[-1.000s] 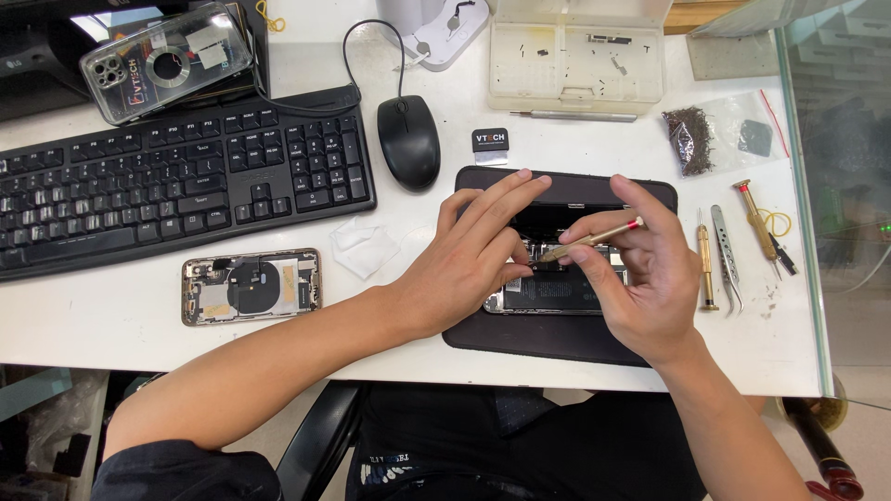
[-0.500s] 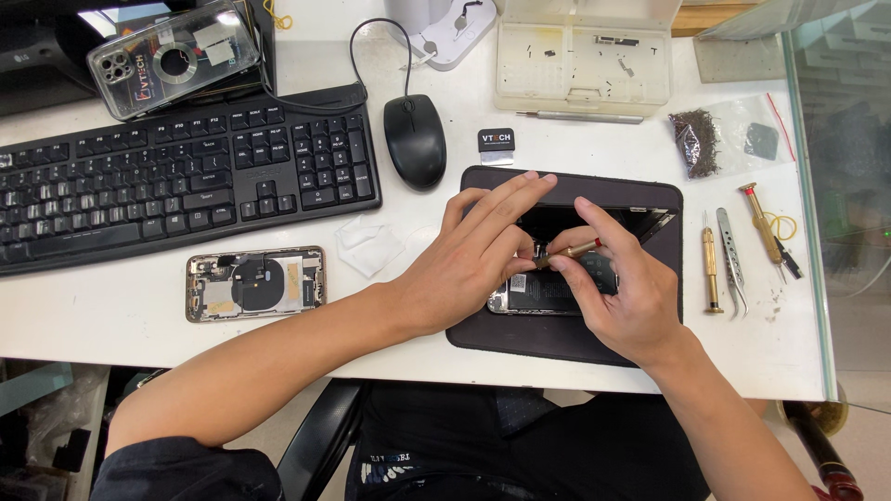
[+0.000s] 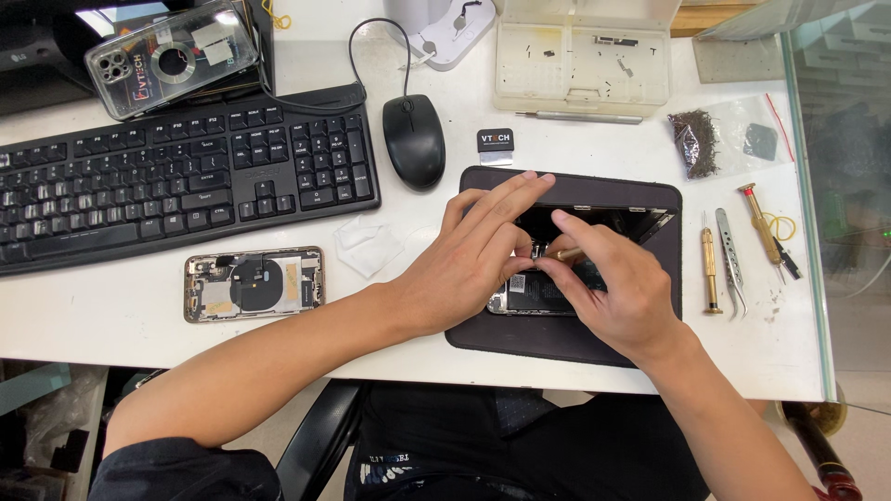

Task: The person disassembles a smartphone by removing screws and prying open the casing. They use a screwdriver and tweezers to manipulate internal components, placing removed screws into a compartmentalized tray. The person then applies a small amount of adhesive to the device's frame.

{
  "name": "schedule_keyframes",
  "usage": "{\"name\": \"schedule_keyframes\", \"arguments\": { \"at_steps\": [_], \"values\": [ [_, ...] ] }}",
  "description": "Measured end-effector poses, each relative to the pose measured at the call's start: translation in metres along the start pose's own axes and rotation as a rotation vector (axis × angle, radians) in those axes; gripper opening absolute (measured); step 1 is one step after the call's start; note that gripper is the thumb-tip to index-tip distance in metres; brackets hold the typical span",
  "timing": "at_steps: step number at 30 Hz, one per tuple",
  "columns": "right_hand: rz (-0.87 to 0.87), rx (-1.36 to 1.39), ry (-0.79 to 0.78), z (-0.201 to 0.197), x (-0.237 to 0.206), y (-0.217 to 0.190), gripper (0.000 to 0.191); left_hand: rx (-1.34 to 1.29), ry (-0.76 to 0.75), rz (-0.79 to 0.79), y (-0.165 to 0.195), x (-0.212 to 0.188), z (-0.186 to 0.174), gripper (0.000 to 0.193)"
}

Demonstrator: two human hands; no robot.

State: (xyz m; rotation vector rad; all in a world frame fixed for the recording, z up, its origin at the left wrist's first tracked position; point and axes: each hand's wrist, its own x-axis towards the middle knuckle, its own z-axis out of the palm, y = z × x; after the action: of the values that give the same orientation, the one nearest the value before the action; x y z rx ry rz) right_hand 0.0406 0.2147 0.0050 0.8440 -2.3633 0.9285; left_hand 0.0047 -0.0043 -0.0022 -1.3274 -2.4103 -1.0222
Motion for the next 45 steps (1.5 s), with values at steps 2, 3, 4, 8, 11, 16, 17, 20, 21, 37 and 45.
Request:
{"name": "schedule_keyframes", "arguments": {
  "at_steps": [2,3,4,8,11,16,17,20,21,37,45],
  "values": [
    [-0.012,-0.019,-0.005,-0.002,0.005,-0.001,0.053,0.008,-0.005,0.005,0.0,0.0,-0.001,0.017],
    [-0.003,-0.013,0.004,-0.004,0.006,-0.002,0.051,0.009,-0.008,0.012,0.0,0.0,-0.001,0.017],
    [0.006,-0.008,0.011,-0.006,0.008,-0.004,0.05,0.008,-0.009,0.019,0.0,0.0,-0.002,0.018],
    [-0.034,-0.056,-0.014,-0.007,0.013,-0.011,0.046,0.07,-0.019,0.051,-0.001,0.0,-0.004,0.018],
    [-0.028,0.01,-0.06,-0.009,0.017,-0.016,0.047,0.127,-0.011,0.099,-0.001,0.0,-0.007,0.03],
    [-0.014,0.099,-0.112,-0.016,0.022,-0.017,0.051,0.093,-0.011,0.088,0.0,0.0,-0.009,0.023],
    [-0.037,0.101,-0.1,-0.016,0.023,-0.018,0.052,0.085,-0.012,0.091,0.0,0.0,-0.009,0.019],
    [-0.088,0.058,-0.07,-0.012,0.023,-0.018,0.052,0.109,-0.021,0.103,-0.001,0.001,-0.008,0.038],
    [-0.085,0.014,-0.064,-0.011,0.022,-0.018,0.051,0.11,-0.013,0.107,-0.001,0.001,-0.008,0.037],
    [-0.063,0.025,-0.025,-0.008,0.01,-0.008,0.055,0.229,-0.045,0.103,0.006,-0.006,0.001,0.025],
    [-0.056,0.069,-0.077,-0.012,0.013,-0.01,0.057,0.272,-0.086,0.105,0.001,-0.005,-0.003,0.022]
  ]
}}
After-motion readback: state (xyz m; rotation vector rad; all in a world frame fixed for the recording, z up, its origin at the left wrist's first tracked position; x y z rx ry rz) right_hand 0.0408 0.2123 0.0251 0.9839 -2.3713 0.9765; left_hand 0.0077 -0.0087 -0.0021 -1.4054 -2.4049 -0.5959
